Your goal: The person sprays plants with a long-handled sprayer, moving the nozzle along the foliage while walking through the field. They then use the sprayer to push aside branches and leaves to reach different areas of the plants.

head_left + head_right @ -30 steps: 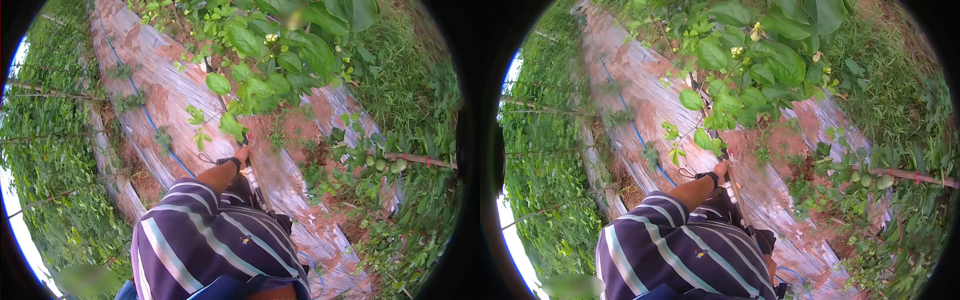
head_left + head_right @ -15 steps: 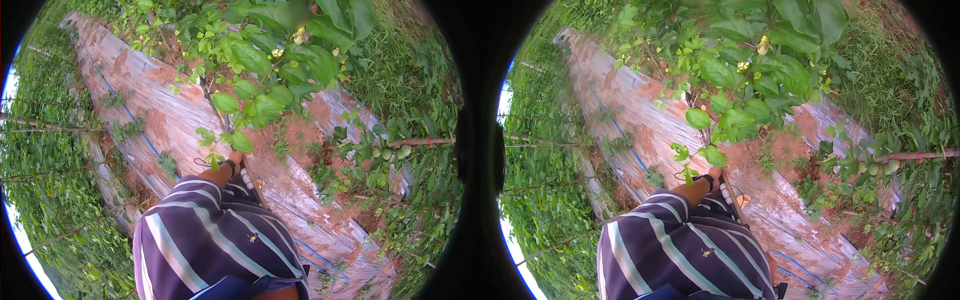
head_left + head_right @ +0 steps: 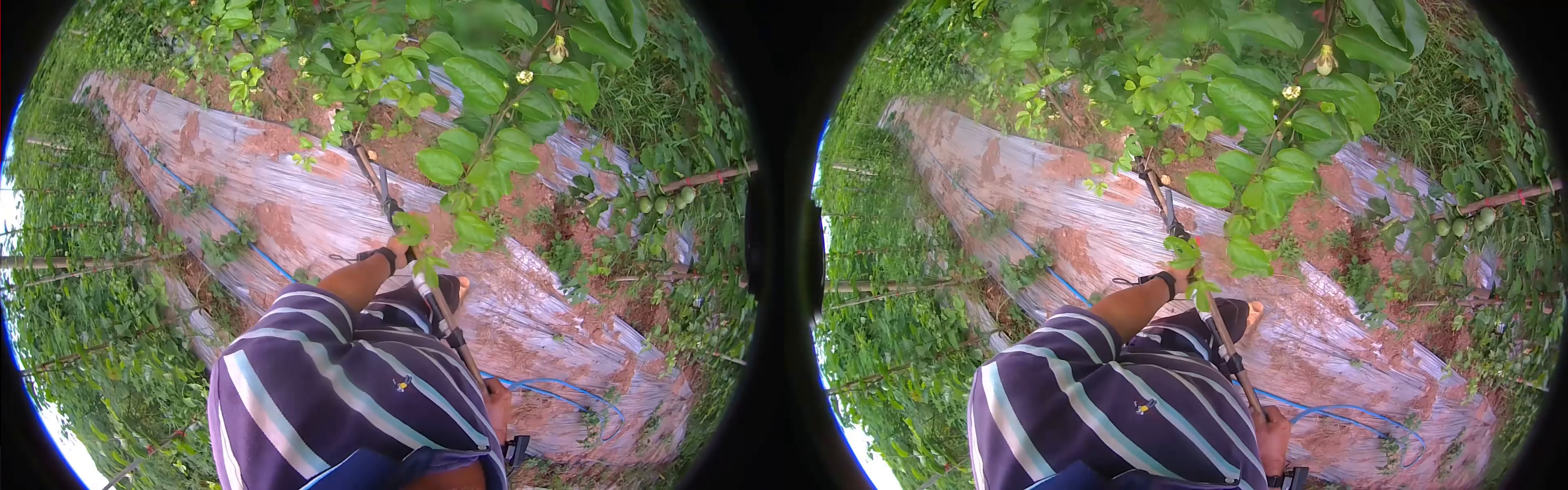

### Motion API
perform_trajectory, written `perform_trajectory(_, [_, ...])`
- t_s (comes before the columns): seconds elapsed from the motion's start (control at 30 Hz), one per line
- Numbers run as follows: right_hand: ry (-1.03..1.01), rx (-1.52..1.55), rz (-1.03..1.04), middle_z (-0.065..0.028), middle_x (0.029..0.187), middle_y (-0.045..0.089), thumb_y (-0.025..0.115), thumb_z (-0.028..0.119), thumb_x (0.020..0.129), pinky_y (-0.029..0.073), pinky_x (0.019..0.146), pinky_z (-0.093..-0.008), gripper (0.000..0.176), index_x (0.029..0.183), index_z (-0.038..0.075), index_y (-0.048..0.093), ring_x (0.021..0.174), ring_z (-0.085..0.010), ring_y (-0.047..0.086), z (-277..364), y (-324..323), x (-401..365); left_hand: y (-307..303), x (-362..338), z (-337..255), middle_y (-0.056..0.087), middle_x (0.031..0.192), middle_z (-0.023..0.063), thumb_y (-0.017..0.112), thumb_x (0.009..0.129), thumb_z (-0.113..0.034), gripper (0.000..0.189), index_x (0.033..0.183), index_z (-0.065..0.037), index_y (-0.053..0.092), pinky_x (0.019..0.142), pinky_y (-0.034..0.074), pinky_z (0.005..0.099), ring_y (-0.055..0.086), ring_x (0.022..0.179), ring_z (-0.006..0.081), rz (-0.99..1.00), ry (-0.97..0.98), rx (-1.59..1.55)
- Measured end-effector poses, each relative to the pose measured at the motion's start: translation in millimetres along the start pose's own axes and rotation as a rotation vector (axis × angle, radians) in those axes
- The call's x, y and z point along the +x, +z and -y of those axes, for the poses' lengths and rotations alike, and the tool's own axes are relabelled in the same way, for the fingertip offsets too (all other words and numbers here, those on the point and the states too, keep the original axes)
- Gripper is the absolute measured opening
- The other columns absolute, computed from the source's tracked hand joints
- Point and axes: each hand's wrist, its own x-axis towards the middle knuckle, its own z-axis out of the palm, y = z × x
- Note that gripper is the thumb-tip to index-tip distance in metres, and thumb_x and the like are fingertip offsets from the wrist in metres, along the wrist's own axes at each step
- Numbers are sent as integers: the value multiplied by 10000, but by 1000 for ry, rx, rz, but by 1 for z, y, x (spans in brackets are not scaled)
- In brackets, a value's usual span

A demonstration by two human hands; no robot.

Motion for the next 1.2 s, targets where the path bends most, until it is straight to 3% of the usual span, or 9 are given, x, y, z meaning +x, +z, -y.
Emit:
perform_trajectory(0.03, [62,-7,2,-220,684,614,676,219,837,459,587,-386,262,801,-37,636,590,-296,591,16,4,-7,2,-9,-9,603,794,75,556,920,-158,125,945,-39,584,624,571,415,614,644,228,34,12,-185])
perform_trajectory(0.4, [22,-57,-55,-217,637,598,684,254,821,443,534,-405,274,775,-12,638,544,-324,596,11,100,-59,-64,-25,-41,519,706,69,620,828,-122,134,898,-88,512,623,523,371,567,637,227,-125,-225,-36])
perform_trajectory(0.47, [125,-90,-19,-181,679,626,682,187,793,464,576,-370,199,840,-4,659,620,-224,614,14,119,-71,-82,-31,-41,514,700,67,613,837,-125,125,898,-86,511,629,523,378,568,639,232,-75,-282,-68])
perform_trajectory(0.6, [237,-74,-1,-168,700,631,677,155,781,467,598,-362,165,860,10,665,649,-213,619,32,155,-99,-113,-50,-63,541,759,76,595,861,-164,158,951,-80,496,690,518,410,582,694,248,-14,-405,-144])
perform_trajectory(0.67, [51,-86,-109,-110,715,647,672,133,786,462,616,-340,133,857,21,673,681,-173,608,10,187,-120,-136,-50,-73,550,813,80,587,865,-186,204,1004,-85,476,723,507,413,585,746,246,-3,-446,-146])
perform_trajectory(0.77, [99,55,-181,-171,702,622,732,211,791,459,535,-381,198,873,41,672,538,-290,576,16,215,-144,-144,-61,-101,538,789,73,586,864,-191,184,984,-93,485,711,503,404,579,732,240,38,-451,-143])
perform_trajectory(0.9, [288,142,-160,-22,684,620,673,114,788,417,560,-278,137,861,-2,672,648,-76,520,109,226,-160,-164,-59,-107,541,774,72,595,865,-198,154,942,-98,507,691,497,399,572,712,232,34,-513,-140])
perform_trajectory(1.13, [329,267,-115,-33,731,654,687,181,795,444,582,-288,205,901,6,682,666,-95,564,122,275,-191,-201,-74,-123,539,773,74,640,847,-206,213,960,-64,529,676,506,407,574,696,241,-91,-537,35])
perform_trajectory(1.2, [451,537,-217,-23,627,607,677,141,852,438,557,-276,185,780,-29,667,624,-53,517,136,290,-198,-210,-74,-124,543,782,79,644,843,-197,215,965,-59,533,683,512,420,580,707,245,-115,-562,66])
